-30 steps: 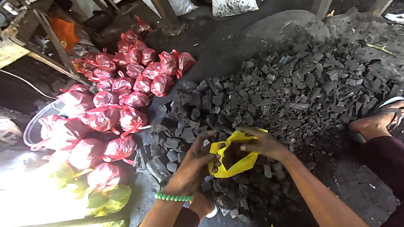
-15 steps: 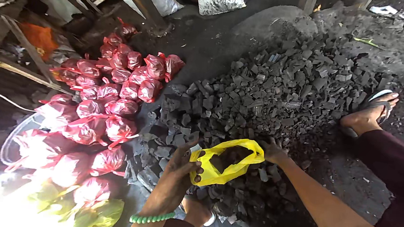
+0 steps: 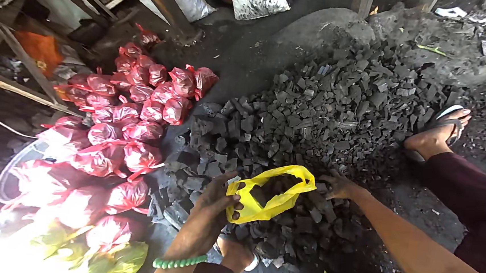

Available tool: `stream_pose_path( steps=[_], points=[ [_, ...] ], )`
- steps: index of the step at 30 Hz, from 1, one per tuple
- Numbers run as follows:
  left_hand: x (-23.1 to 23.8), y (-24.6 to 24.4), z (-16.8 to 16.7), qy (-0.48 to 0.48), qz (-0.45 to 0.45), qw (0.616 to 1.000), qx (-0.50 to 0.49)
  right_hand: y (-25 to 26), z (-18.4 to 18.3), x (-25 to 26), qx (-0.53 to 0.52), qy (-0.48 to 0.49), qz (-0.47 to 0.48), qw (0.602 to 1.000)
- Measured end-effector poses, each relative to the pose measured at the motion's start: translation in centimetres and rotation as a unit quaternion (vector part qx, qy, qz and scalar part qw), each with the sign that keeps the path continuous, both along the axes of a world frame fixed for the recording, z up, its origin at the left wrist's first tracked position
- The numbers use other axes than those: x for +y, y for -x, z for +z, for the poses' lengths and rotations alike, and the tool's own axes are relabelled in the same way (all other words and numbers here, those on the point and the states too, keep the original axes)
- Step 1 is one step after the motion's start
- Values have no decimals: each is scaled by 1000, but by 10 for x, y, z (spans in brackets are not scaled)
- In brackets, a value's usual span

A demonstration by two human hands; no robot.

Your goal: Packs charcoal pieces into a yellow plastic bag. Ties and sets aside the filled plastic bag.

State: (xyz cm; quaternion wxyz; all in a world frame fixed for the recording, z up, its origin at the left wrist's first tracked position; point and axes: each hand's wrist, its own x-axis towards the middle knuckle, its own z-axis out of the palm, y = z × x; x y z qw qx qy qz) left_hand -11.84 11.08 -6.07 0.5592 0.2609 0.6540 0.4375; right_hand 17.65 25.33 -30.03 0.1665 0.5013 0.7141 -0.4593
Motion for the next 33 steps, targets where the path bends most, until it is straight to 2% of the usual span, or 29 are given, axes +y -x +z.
stream_pose_path(
  steps=[9, 15, 18, 21, 23, 26, 29, 33],
  points=[
    [4, -3, -1, 9, -3, 1000, 6, 16, -2, -38, -46, 2, -67, 997],
    [4, -2, -2, 10, 1, 1000, 6, -1, -7, -31, 28, 19, -90, 995],
    [3, -1, -3, 7, 2, 1000, 3, -13, -18, -25, 114, 35, -148, 982],
    [3, 0, -3, 10, -2, 1000, 3, -21, -9, -23, 184, 114, -258, 941],
    [3, 1, -4, 11, -8, 1000, 7, -23, -6, -26, 239, 148, -339, 898],
    [4, -3, -2, 13, 1, 1000, 4, -20, 8, -29, 349, 162, -402, 831],
    [4, -8, -1, -1, -3, 1000, 2, -8, 35, -26, 457, 162, -398, 778],
    [4, -14, -2, -16, -18, 1000, -3, 30, 92, -25, 604, 169, -338, 702]
  ],
)
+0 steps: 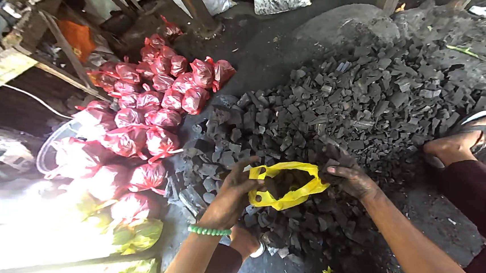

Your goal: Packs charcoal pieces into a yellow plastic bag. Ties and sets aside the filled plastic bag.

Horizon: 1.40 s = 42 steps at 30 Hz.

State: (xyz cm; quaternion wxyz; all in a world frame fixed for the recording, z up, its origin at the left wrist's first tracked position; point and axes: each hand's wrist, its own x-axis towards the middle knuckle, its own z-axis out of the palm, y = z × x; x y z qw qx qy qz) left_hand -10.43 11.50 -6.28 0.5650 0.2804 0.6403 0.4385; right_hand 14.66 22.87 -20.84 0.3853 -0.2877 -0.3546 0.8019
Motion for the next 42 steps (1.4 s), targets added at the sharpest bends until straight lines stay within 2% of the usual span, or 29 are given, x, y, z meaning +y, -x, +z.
stream_pose_path(
  steps=[2, 4, 6, 7, 8, 10, 11, 12, 13, 17, 19, 20, 21, 23, 24, 25, 26, 27, 28, 30, 32, 34, 37, 40, 42],
  points=[
    [1, -2, -2, -8, -14, 1000, -6, 25, 21, -3, 82, -50, 28, 995],
    [2, -4, -3, -16, -9, 1000, -13, 48, 26, -7, 107, -110, 74, 985],
    [3, -5, -3, -26, 8, 999, -18, 61, 23, -12, 35, -146, 125, 981],
    [3, -5, -3, -31, 18, 999, -22, 63, 22, -14, -52, -172, 156, 971],
    [3, -5, -2, -35, 26, 999, -28, 65, 19, -12, -155, -219, 191, 944],
    [2, -6, -2, -37, 32, 998, -47, 71, 13, -5, -371, -310, 266, 834],
    [1, -7, -3, -33, 30, 998, -54, 72, 17, -3, -447, -318, 297, 782],
    [-1, -8, -4, -28, 22, 998, -61, 73, 23, -2, -492, -314, 313, 749],
    [-2, -9, -4, -24, 14, 998, -64, 72, 33, -1, -516, -309, 317, 733],
    [-2, -13, -4, 16, -17, 1000, 5, 56, 60, 11, -548, -294, 280, 731],
    [-3, -14, -7, 51, -47, 996, 49, 52, 68, 18, -555, -280, 298, 725],
    [-4, -15, -8, 67, -67, 993, 66, 48, 69, 21, -532, -284, 308, 736],
    [-4, -16, -8, 75, -81, 991, 76, 43, 68, 25, -483, -285, 307, 769],
    [-3, -15, -5, 72, -90, 991, 71, 25, 53, 38, -323, -219, 247, 887],
    [-3, -14, -4, 64, -89, 992, 63, 15, 40, 47, -264, -166, 176, 934],
    [-3, -13, -2, 56, -84, 993, 55, 3, 25, 59, -252, -116, 87, 957],
    [-3, -12, -1, 48, -79, 994, 49, -10, 7, 74, -286, -82, -8, 955],
    [-3, -11, 0, 42, -77, 995, 50, -25, -15, 90, -352, -64, -85, 930],
    [-3, -9, 2, 36, -79, 995, 52, -41, -39, 105, -438, -63, -141, 885],
    [-3, -6, 4, 29, -89, 994, 53, -70, -77, 126, -567, -52, -194, 799],
    [-3, -4, 5, 25, -99, 994, 42, -87, -101, 135, -616, -16, -192, 764],
    [-3, -3, 5, 28, -107, 993, 40, -88, -115, 138, -625, 7, -179, 760],
    [-2, -2, 3, 36, -104, 993, 44, -68, -115, 132, -671, 26, -128, 730],
    [-2, 0, 3, 32, -103, 993, 38, -59, -116, 118, -726, -7, -49, 686],
    [-2, 0, 3, 32, -107, 993, 38, -65, -114, 110, -731, -27, -3, 682]
  ],
)
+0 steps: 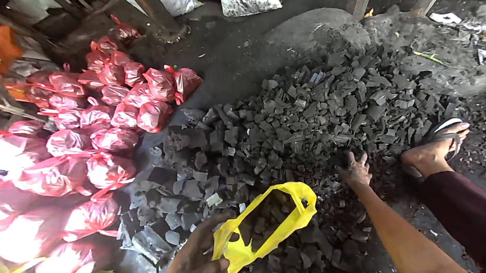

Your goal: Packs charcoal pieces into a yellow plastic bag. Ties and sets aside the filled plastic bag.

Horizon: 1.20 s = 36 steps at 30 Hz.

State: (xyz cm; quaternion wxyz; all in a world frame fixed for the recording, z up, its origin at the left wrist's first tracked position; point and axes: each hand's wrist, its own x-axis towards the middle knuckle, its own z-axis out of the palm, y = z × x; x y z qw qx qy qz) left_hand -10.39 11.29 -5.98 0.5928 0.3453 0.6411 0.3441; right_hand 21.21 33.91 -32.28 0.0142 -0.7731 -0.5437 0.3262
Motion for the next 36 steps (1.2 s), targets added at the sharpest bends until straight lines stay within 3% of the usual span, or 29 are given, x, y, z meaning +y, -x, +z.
stream_pose_path(
  steps=[4, 8, 11, 17, 21, 27, 32, 36],
  points=[
    [1, -2, 3, 11, -1, 1000, 2, -31, -7, -11, 57, 7, 108, 992],
    [0, 0, 2, 6, -8, 1000, 5, -59, 1, -9, 155, -52, 157, 974],
    [-1, 2, 0, 7, -9, 1000, 4, -59, 11, 5, 125, -88, 101, 983],
    [0, 6, 0, 5, -20, 1000, 10, 7, 0, 14, 68, 48, 67, 994],
    [-1, 7, 1, 16, -29, 999, 14, 34, 2, -11, 23, 57, 65, 996],
    [-2, 4, 0, 13, -17, 1000, 12, 36, -9, -60, 54, 63, 138, 987],
    [0, 3, -5, 3, 24, 1000, -1, 31, -4, -70, 69, 78, 151, 983],
    [2, 3, -7, -8, 67, 997, -26, 16, 2, -66, 185, 36, 107, 976]
  ],
)
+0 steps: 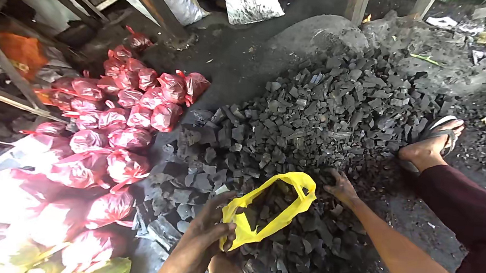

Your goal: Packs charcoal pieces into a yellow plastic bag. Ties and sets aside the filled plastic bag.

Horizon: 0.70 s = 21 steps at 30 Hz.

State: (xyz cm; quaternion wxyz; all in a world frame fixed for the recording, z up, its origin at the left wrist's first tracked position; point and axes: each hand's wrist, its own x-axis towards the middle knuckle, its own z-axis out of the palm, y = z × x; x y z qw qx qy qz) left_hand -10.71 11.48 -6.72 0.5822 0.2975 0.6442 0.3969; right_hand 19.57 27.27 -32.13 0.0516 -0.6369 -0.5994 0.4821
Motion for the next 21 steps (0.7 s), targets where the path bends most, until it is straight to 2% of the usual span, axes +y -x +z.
stream_pose_path(
  steps=[3, 7, 10, 12, 13, 15, 17, 18, 19, 20, 21],
  points=[
    [2, -4, 2, 0, 35, 999, -5, -1, 26, -3, 213, -53, -89, 972],
    [4, -11, 4, -23, 42, 999, 1, 23, 90, -5, 450, -75, -151, 877],
    [5, -17, 6, -34, 41, 999, 0, 49, 148, -15, 588, -60, -106, 799],
    [7, -19, 7, -36, 36, 999, -5, 69, 164, -23, 640, -76, -14, 764],
    [7, -20, 8, -38, 35, 999, -7, 80, 164, -27, 633, -101, 37, 767],
    [8, -22, 10, -42, 42, 998, -2, 98, 157, -38, 528, -151, 146, 823],
    [9, -22, 12, -40, 40, 998, 7, 113, 145, -44, 288, -174, 277, 900],
    [9, -22, 11, -37, 40, 998, 13, 122, 138, -47, 154, -168, 349, 909],
    [8, -22, 10, -33, 37, 999, 15, 129, 133, -48, 62, -152, 404, 900],
    [9, -21, 10, -30, 33, 999, 13, 132, 135, -48, 24, -134, 435, 890],
    [9, -20, 10, -28, 32, 999, 10, 130, 139, -47, 42, -137, 435, 889]
  ],
)
